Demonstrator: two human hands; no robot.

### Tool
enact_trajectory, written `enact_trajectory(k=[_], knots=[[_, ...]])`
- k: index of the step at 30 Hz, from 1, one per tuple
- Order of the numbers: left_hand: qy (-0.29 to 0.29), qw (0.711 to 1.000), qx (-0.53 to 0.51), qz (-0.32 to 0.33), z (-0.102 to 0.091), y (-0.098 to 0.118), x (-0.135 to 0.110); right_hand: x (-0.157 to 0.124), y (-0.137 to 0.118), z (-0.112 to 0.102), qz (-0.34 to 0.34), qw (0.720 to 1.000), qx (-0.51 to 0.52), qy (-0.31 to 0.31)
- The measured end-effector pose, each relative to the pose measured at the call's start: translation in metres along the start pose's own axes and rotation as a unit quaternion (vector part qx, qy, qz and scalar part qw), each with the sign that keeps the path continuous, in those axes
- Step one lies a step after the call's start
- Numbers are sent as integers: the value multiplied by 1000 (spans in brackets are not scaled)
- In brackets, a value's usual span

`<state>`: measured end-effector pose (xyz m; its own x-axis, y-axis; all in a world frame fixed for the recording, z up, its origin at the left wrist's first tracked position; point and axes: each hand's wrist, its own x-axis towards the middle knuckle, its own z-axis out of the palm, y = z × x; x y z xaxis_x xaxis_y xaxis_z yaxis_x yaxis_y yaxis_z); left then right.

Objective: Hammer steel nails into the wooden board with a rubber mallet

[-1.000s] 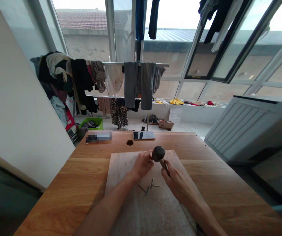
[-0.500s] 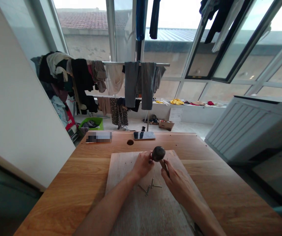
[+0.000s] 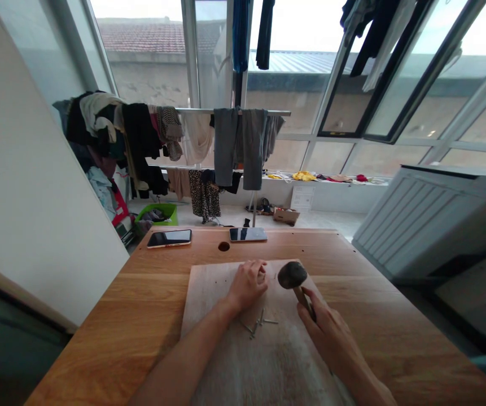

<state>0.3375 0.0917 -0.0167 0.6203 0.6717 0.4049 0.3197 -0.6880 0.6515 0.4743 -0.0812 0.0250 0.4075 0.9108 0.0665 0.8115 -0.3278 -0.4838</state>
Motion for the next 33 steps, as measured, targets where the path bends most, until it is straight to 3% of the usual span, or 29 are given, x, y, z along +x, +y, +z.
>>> enact_trajectory(k=[5,10,16,20,27,33], knots=[[12,1000,-3,22,1,-1,0,-20,36,9,48,997,-59,22],[10,1000,-9,27,0,1,-1,-29,55,23,34,993,-94,68],[-60,992,61,97,-39,-5,-18,-28,51,23,33,993,-107,45],[-44,984,137,102,-56,-14,-33,-26,41,12,51,993,-107,5],[-23,985,165,51,-40,-14,-36,-26,29,0,95,990,-94,-42],[-15,980,174,92,-32,-3,-26,-27,35,-10,145,981,-101,-78]])
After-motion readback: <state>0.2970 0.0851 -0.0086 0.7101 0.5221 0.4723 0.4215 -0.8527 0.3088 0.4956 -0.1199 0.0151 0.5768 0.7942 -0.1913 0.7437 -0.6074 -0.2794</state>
